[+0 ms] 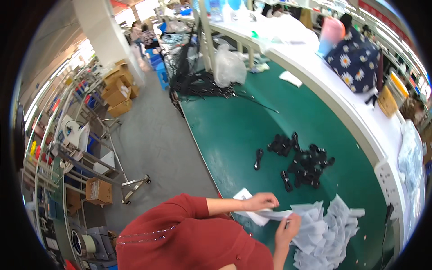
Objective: The person repeatedly picks up black cables from a pile on a green table, places them into small white paper packets, and sets the packets aside. The process is continuous and repetitive, with the person handling one cable at a time.
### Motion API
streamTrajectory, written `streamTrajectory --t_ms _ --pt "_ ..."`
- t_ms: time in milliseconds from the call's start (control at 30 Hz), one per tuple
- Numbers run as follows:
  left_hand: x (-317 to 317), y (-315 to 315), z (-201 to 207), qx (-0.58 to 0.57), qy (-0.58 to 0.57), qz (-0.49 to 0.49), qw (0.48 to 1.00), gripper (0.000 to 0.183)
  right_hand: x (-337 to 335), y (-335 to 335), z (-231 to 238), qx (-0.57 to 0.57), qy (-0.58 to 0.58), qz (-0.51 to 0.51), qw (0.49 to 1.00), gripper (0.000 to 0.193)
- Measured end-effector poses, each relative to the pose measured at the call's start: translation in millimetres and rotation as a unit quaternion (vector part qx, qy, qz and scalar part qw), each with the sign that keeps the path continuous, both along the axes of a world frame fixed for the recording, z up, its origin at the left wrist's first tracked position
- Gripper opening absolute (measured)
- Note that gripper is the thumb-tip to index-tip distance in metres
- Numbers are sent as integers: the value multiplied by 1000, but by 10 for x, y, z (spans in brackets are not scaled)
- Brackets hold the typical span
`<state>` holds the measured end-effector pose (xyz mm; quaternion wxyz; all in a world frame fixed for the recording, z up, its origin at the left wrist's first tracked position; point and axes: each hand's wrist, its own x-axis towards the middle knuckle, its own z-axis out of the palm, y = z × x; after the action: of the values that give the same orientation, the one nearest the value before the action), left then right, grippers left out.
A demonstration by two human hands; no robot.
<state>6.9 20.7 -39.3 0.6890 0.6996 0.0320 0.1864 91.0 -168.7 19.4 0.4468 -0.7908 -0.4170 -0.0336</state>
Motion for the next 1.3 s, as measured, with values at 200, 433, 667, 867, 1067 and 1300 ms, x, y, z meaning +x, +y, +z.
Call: streamTrajectory --t_ms 200,433,667,867,1067,1300 --pt "-519 150 -221 128 162 -9 978 20 453 -247 156 -63 -160 -275 946 36" --pt "-911 -1 -373 209 188 -46 959 31 81 1227 -241 -106 3 45 993 40" --pt "-1081 93 -380 191 163 -104 962 25 177 2309 -918 -195 -142 189 952 48" --pt "-1075 226 -430 203 212 -73 953 24 210 1978 -1094 -241 -71 84 964 27" --pt "-829 204 -196 239 248 -88 935 21 320 1167 -1024 -125 121 -52 983 30" --pt "-492 114 -213 222 170 -43 959 12 53 208 -811 -5 160 -142 977 29"
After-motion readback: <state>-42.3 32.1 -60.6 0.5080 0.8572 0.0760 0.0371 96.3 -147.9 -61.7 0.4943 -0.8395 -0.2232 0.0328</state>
